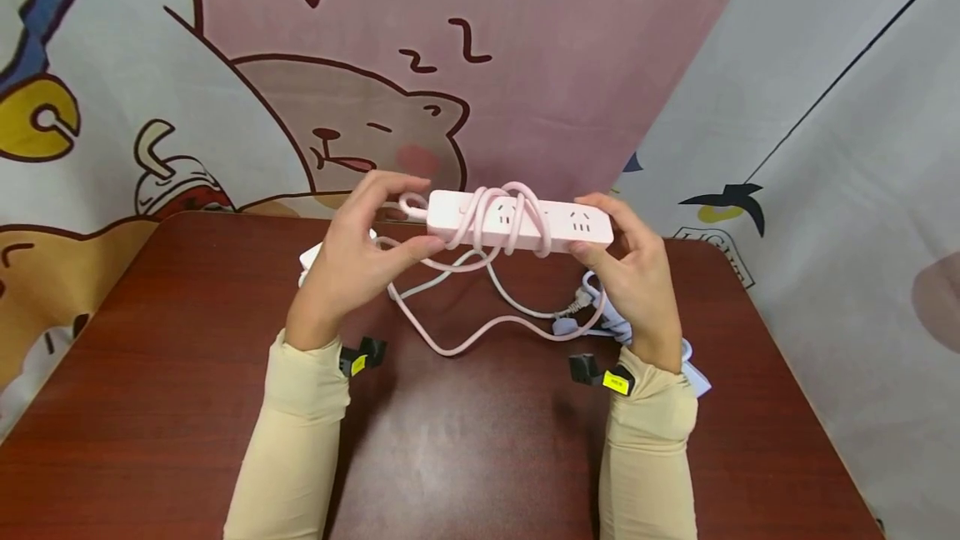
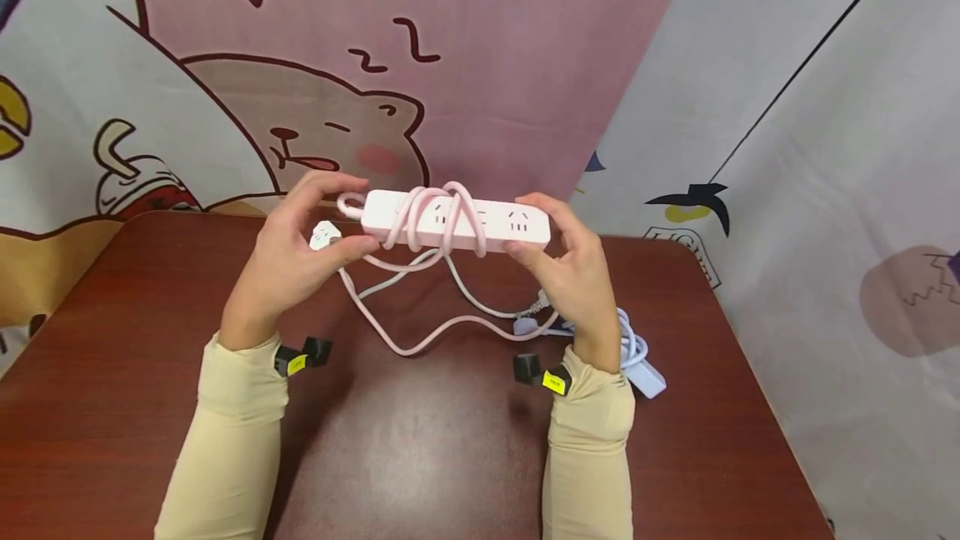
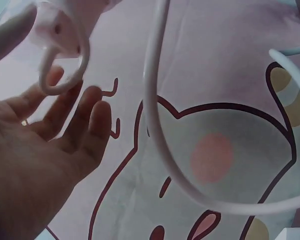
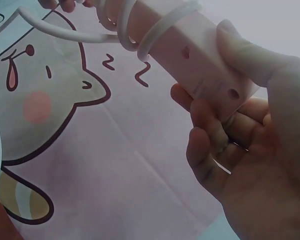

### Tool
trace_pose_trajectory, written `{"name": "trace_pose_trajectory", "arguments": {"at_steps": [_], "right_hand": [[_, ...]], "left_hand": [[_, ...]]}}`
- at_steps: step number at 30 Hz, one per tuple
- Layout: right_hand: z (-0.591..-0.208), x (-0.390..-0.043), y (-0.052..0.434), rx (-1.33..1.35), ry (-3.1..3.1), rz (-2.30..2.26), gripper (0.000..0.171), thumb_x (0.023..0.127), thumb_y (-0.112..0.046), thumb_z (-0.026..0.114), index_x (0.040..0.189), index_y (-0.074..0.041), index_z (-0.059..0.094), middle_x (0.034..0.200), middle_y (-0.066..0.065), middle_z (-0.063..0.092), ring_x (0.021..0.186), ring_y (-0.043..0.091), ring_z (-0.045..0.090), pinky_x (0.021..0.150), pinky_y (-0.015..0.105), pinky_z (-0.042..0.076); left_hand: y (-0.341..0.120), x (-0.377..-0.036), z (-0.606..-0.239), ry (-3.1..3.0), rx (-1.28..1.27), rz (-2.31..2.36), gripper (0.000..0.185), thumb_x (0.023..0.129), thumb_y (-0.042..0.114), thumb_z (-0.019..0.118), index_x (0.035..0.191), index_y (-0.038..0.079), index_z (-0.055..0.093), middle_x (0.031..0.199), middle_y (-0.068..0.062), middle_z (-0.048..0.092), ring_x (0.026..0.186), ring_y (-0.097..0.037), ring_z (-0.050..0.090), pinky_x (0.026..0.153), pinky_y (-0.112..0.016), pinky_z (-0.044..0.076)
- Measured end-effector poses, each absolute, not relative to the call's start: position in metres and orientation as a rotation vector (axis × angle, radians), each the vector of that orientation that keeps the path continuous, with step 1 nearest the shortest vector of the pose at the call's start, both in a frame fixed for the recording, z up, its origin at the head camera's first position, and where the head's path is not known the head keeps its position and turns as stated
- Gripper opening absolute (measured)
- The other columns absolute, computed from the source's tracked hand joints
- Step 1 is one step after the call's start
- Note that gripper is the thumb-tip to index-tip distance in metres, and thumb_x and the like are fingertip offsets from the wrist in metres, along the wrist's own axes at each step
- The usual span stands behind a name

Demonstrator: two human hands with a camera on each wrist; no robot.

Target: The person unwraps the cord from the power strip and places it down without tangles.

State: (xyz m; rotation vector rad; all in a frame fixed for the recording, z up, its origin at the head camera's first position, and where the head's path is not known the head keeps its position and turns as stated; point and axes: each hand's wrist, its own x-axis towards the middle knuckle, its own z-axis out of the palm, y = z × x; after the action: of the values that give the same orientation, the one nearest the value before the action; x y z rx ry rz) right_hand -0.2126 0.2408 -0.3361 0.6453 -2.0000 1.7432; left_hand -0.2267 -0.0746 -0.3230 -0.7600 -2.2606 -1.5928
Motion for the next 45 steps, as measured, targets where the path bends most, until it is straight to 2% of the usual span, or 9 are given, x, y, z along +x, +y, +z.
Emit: {"name": "trace_pose_trajectory", "arguments": {"at_steps": [8, 12, 16, 20, 23, 29, 33, 39, 45], "right_hand": [[-0.334, -0.206, 0.242, 0.695, -2.046, 1.881, 0.046, 0.083, 0.014, 0.072, 0.127, 0.004, 0.064, 0.104, 0.001, 0.069, 0.088, 0.009, 0.059, 0.07, 0.017, 0.05], [-0.333, -0.203, 0.245, 0.877, -2.016, 2.0, 0.042, 0.09, -0.018, 0.078, 0.127, -0.002, 0.065, 0.112, 0.003, 0.071, 0.093, 0.009, 0.062, 0.074, 0.019, 0.052], [-0.33, -0.203, 0.244, 1.051, -2.017, 2.054, 0.052, 0.101, -0.041, 0.059, 0.128, 0.003, 0.064, 0.122, 0.007, 0.071, 0.104, 0.015, 0.066, 0.085, 0.022, 0.054], [-0.326, -0.205, 0.237, 1.063, -2.18, 1.912, 0.032, 0.105, -0.01, 0.051, 0.131, 0.004, 0.063, 0.128, 0.006, 0.069, 0.112, 0.019, 0.065, 0.095, 0.025, 0.053], [-0.323, -0.205, 0.233, 1.091, -2.323, 1.743, 0.04, 0.097, 0.007, 0.054, 0.135, 0.0, 0.063, 0.137, 0.005, 0.064, 0.123, 0.02, 0.06, 0.102, 0.026, 0.048], [-0.323, -0.206, 0.228, 1.21, -2.442, 1.59, 0.037, 0.095, 0.006, 0.059, 0.127, -0.01, 0.071, 0.144, 0.005, 0.06, 0.136, 0.021, 0.052, 0.101, 0.027, 0.044], [-0.324, -0.208, 0.226, 1.144, -2.409, 1.536, 0.031, 0.092, 0.007, 0.065, 0.113, -0.013, 0.076, 0.132, 0.003, 0.069, 0.129, 0.019, 0.057, 0.098, 0.025, 0.046], [-0.326, -0.208, 0.227, 1.006, -2.235, 1.56, 0.027, 0.084, 0.015, 0.071, 0.101, -0.005, 0.078, 0.111, 0.001, 0.076, 0.115, 0.02, 0.067, 0.097, 0.026, 0.051], [-0.328, -0.205, 0.222, 0.865, -2.03, 1.646, 0.018, 0.082, 0.015, 0.073, 0.095, 0.004, 0.077, 0.093, 0.0, 0.074, 0.092, 0.017, 0.066, 0.083, 0.026, 0.05]], "left_hand": [[-0.08, -0.222, -0.323, -2.411, -0.846, -1.602, 0.051, 0.08, 0.021, 0.088, 0.127, 0.021, 0.068, 0.109, 0.002, 0.068, 0.091, -0.012, 0.064, 0.07, -0.026, 0.057], [-0.085, -0.222, -0.323, -2.369, -0.955, -1.607, 0.047, 0.083, 0.018, 0.085, 0.126, 0.019, 0.068, 0.109, 0.003, 0.068, 0.091, -0.013, 0.063, 0.071, -0.026, 0.054], [-0.089, -0.223, -0.324, -2.335, -1.073, -1.612, 0.044, 0.084, 0.015, 0.084, 0.125, 0.019, 0.069, 0.108, 0.005, 0.068, 0.094, -0.012, 0.061, 0.076, -0.025, 0.052], [-0.09, -0.223, -0.324, -2.351, -1.176, -1.595, 0.043, 0.083, 0.014, 0.084, 0.124, 0.021, 0.07, 0.107, 0.007, 0.069, 0.094, -0.012, 0.06, 0.078, -0.028, 0.052], [-0.09, -0.223, -0.324, -2.374, -1.225, -1.578, 0.042, 0.083, 0.015, 0.084, 0.122, 0.024, 0.07, 0.107, 0.008, 0.069, 0.094, -0.011, 0.061, 0.079, -0.031, 0.053], [-0.087, -0.224, -0.322, -2.41, -1.304, -1.594, 0.04, 0.084, 0.016, 0.083, 0.121, 0.024, 0.07, 0.109, 0.008, 0.069, 0.096, -0.012, 0.06, 0.08, -0.026, 0.051], [-0.089, -0.224, -0.321, -2.43, -1.305, -1.589, 0.037, 0.085, 0.017, 0.082, 0.12, 0.025, 0.071, 0.108, 0.009, 0.07, 0.095, -0.013, 0.061, 0.08, -0.028, 0.052], [-0.098, -0.223, -0.32, -2.463, -1.233, -1.511, 0.039, 0.085, 0.017, 0.083, 0.121, 0.027, 0.071, 0.106, 0.01, 0.068, 0.095, -0.011, 0.058, 0.076, -0.025, 0.051], [-0.104, -0.224, -0.322, -2.49, -1.137, -1.496, 0.04, 0.087, 0.019, 0.082, 0.124, 0.026, 0.07, 0.114, 0.01, 0.068, 0.105, -0.009, 0.057, 0.087, -0.022, 0.048]]}}
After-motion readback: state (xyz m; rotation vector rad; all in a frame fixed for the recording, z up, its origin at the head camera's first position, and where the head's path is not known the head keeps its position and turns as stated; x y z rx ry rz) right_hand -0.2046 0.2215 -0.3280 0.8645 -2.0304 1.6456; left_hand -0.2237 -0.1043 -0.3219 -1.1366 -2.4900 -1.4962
